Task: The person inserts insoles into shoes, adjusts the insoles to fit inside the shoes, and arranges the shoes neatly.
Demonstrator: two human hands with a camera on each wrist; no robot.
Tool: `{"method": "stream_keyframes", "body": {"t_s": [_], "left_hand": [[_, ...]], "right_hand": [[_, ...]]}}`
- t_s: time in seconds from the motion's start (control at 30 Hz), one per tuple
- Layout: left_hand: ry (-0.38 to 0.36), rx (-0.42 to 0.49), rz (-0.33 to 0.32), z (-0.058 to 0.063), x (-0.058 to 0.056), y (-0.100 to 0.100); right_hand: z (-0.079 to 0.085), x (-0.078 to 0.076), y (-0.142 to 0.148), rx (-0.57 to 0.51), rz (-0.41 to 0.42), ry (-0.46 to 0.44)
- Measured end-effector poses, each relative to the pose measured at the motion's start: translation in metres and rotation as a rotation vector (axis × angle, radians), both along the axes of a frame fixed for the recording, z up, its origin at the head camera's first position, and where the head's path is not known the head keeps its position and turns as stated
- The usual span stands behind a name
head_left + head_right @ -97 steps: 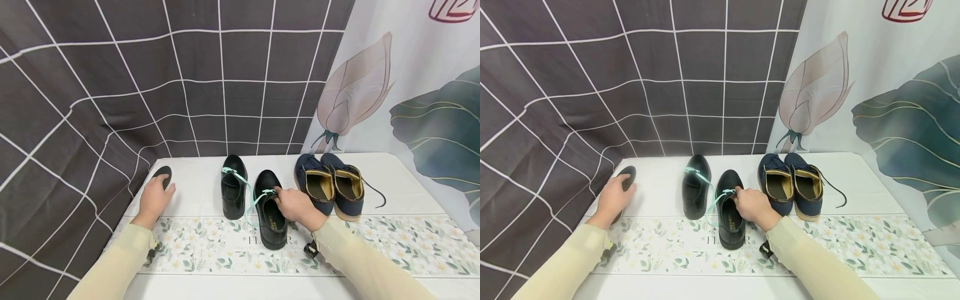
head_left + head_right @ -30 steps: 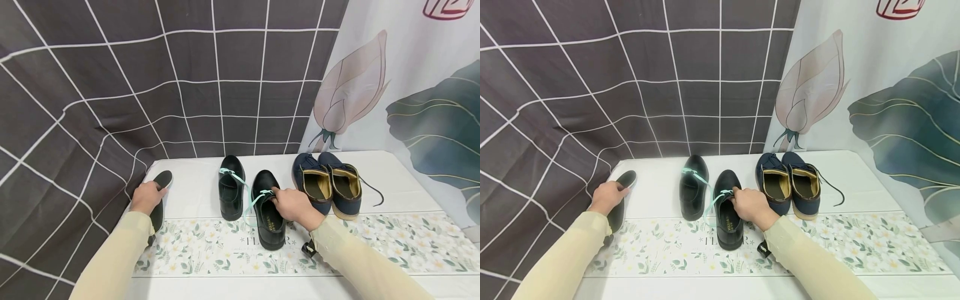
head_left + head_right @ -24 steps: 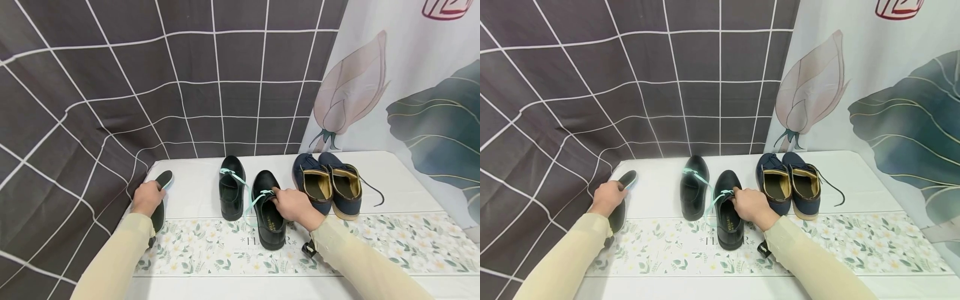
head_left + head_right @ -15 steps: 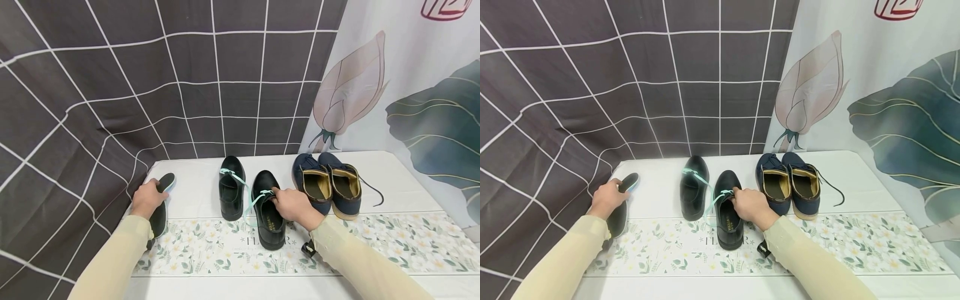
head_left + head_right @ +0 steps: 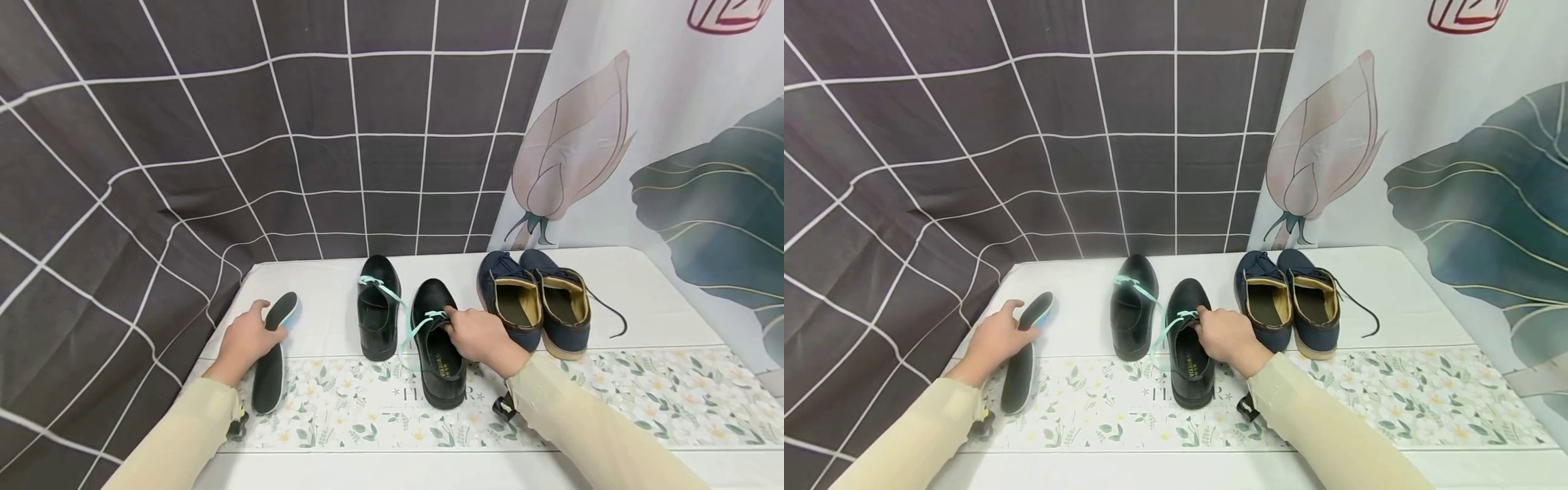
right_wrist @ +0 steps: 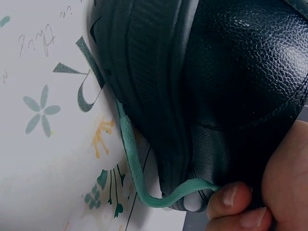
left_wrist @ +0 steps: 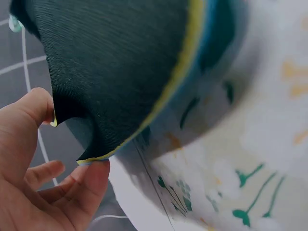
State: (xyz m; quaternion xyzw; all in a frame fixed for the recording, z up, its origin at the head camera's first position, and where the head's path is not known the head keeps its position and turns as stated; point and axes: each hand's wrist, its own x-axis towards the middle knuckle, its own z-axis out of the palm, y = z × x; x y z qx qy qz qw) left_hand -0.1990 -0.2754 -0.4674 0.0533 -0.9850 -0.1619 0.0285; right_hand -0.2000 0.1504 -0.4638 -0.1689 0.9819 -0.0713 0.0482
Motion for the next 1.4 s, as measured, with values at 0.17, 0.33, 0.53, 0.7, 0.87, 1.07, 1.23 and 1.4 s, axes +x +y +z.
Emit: {"method": "stream_keyframes", "body": {"t_s": [0.17, 0.33, 0.53, 0.7, 0.87, 1.07, 1.23, 1.4], "left_hand": [[0.002, 0.038, -0.034, 0.009, 0.017, 0.009], [-0.017, 0.090, -0.066, 0.024, 0.032, 0.023], [-0.001, 0.100, -0.158, 0.035, 0.048, 0.043], [0.033, 0.094, -0.214, 0.042, 0.056, 0.063], [0.037, 0.113, -0.267, 0.056, 0.062, 0.086], [0.013, 0.112, -0.314, 0.071, 0.075, 0.119], [0.011, 0.119, -0.398, 0.077, 0.091, 0.144], [0.013, 0.119, -0.492, 0.075, 0.099, 0.163]], "right_hand": [[0.000, 0.000, -0.001, 0.005, 0.001, -0.001], [0.001, 0.000, -0.001, 0.001, -0.001, -0.002], [0.001, 0.001, -0.001, 0.005, -0.002, -0.010], [0.001, 0.002, -0.001, 0.013, 0.001, -0.016], [0.001, 0.001, -0.002, 0.023, -0.001, -0.006], [0.004, 0.001, -0.003, 0.034, -0.005, -0.034], [0.006, 0.001, -0.004, 0.047, -0.009, -0.053], [0.006, 0.000, -0.003, 0.049, -0.009, -0.044]]}}
